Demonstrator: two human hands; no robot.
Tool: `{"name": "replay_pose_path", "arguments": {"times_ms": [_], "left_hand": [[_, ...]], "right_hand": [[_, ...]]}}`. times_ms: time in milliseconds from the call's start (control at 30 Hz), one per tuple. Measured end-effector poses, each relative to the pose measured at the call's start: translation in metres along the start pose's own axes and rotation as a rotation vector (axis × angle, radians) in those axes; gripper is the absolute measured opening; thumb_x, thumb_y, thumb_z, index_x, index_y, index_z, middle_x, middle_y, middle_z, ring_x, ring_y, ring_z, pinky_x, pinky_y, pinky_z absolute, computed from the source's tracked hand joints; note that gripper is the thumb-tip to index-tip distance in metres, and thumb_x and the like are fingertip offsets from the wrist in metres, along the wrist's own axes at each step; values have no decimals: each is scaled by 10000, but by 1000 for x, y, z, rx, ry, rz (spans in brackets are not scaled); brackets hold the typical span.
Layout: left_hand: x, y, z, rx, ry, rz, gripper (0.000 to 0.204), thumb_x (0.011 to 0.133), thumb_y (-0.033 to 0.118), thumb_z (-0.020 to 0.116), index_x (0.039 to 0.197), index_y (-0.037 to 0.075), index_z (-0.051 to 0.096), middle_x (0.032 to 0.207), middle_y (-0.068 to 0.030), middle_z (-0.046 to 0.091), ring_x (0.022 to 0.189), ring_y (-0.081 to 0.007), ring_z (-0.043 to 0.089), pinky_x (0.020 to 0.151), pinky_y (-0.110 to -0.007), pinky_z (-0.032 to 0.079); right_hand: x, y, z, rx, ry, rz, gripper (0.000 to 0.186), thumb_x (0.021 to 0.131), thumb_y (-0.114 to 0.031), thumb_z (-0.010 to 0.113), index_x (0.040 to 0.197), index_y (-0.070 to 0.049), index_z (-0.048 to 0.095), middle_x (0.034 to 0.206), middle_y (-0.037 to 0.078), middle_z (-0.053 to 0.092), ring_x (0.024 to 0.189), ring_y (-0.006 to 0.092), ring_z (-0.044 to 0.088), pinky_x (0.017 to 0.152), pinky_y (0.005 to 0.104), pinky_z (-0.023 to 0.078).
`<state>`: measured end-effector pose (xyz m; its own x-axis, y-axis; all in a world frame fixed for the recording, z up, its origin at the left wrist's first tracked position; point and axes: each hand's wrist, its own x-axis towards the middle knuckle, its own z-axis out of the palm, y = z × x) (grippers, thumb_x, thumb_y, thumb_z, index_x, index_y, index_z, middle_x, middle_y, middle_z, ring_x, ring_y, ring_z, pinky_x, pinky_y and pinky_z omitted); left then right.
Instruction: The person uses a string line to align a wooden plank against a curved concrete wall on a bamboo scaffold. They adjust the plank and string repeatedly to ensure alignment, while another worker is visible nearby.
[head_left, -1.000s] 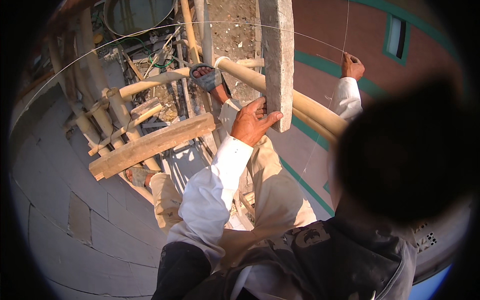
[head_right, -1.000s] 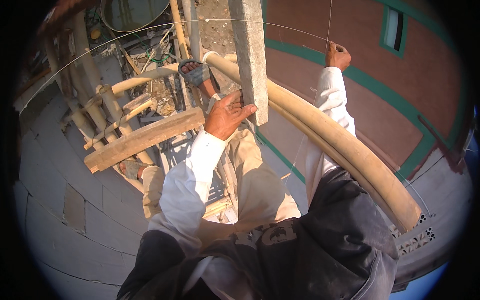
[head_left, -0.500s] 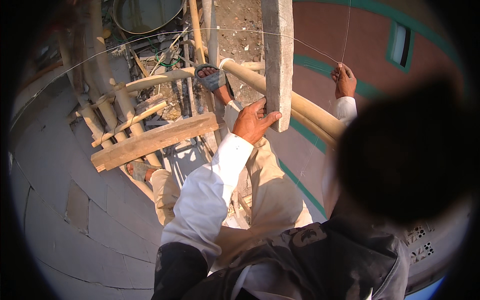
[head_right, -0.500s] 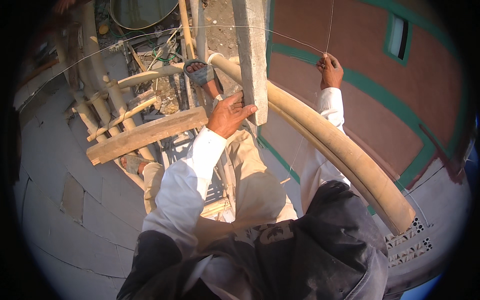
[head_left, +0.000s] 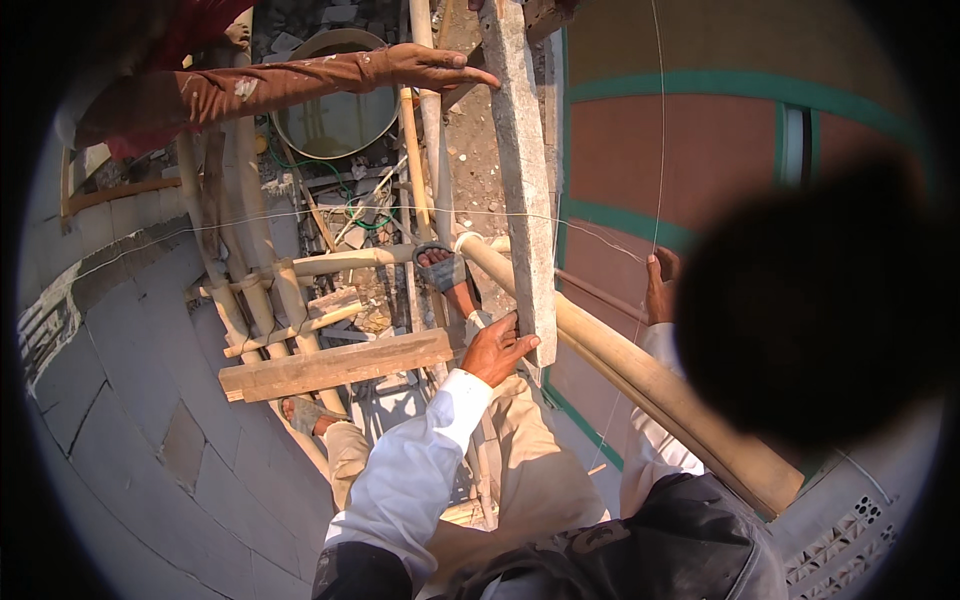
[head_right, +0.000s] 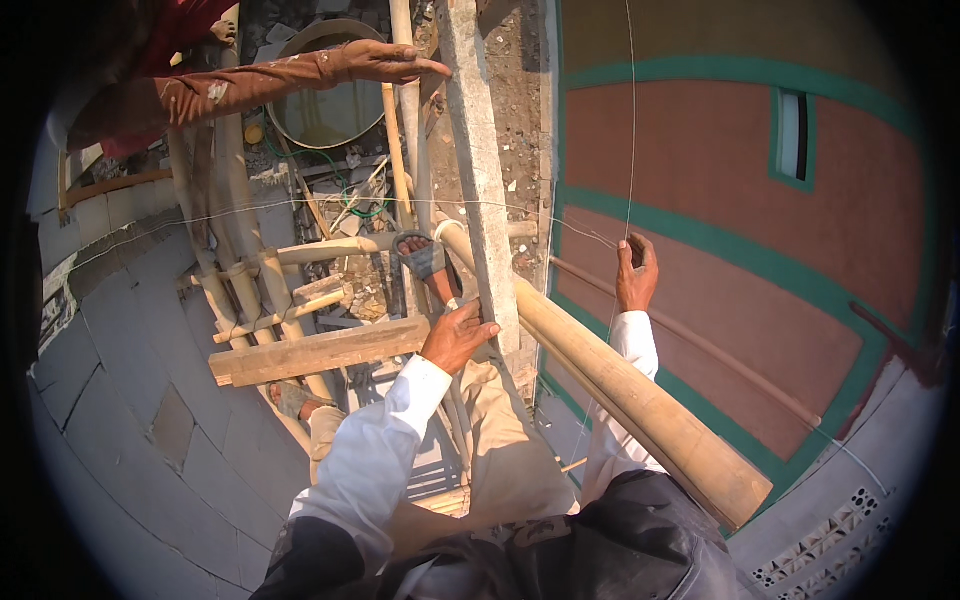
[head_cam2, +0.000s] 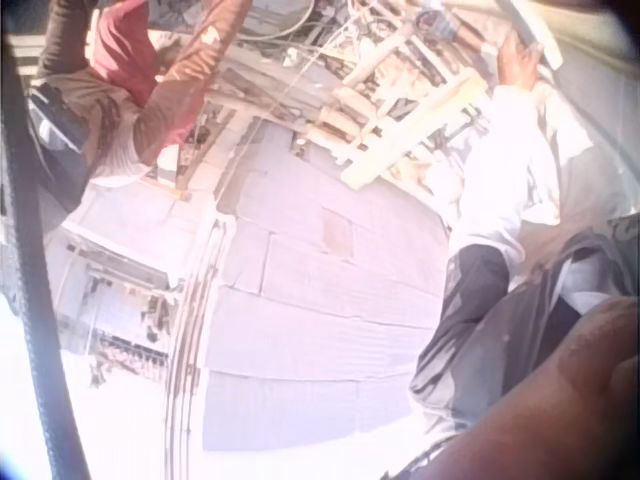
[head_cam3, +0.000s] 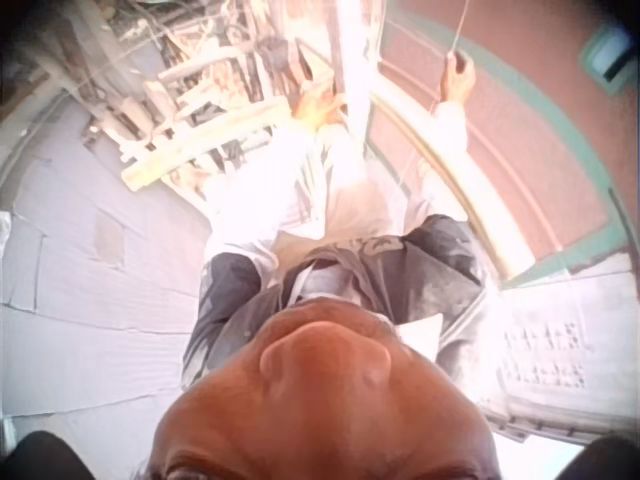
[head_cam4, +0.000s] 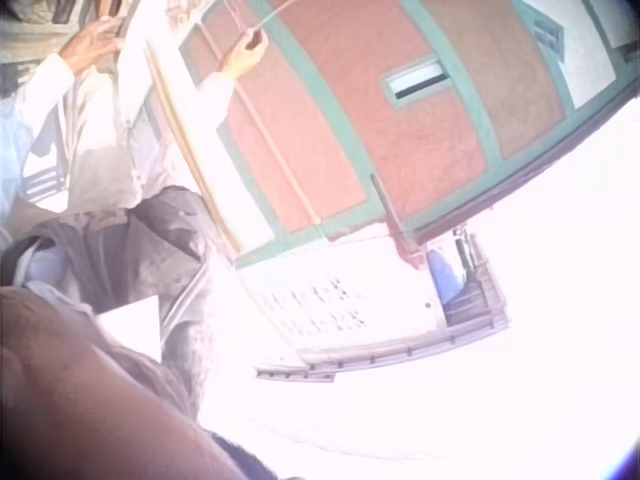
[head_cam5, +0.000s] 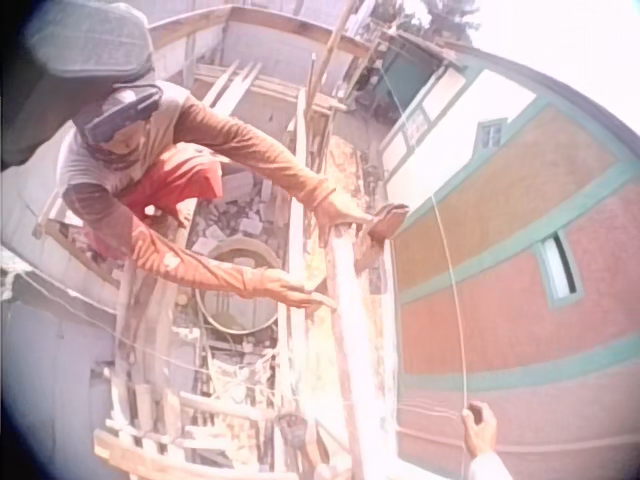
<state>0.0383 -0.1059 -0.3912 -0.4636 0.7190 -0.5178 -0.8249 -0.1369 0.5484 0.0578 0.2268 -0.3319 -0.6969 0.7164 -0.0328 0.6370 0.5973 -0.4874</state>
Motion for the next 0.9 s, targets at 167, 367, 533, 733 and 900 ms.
{"name": "replay_pose_path", "arguments": {"times_ms": [167,367,533,733,900], "left_hand": [[-4,5,2,-14,44,-23,522,905,210,687,1322,-39,497,1149,-136,650,1060,-207,620,941,-319,488],[1,2,3,59,19,-28,567,905,205,688,1365,-35,460,1169,-152,650,1072,-215,623,943,-316,490],[0,11,4,-1,-28,-100,588,897,231,703,1374,-19,467,1248,-147,608,1114,-222,600,989,-316,451],[1,4,-2,-18,21,-119,588,886,226,717,1365,-18,477,1191,-134,639,1124,-207,589,974,-316,454],[0,2,1,-21,19,-92,592,892,219,709,1362,-44,462,1189,-147,637,1119,-201,590,973,-315,454]], "right_hand": [[-26,-28,0,-38,6,-54,380,910,-279,662,1148,13,612,1116,157,654,1041,241,631,942,364,473],[-52,-71,-12,113,-66,-64,294,913,-199,668,1115,9,619,1055,128,655,997,211,635,896,332,495],[-52,-95,-8,175,-257,-44,294,909,-203,681,1100,12,622,1034,101,657,954,173,626,879,311,494],[-47,-107,36,362,-761,184,465,917,-352,655,1201,12,593,1133,129,636,1045,197,602,924,308,458],[-39,-104,62,454,-1125,203,734,831,-472,715,1354,-3,502,1293,159,570,1153,248,556,993,354,416]]}}
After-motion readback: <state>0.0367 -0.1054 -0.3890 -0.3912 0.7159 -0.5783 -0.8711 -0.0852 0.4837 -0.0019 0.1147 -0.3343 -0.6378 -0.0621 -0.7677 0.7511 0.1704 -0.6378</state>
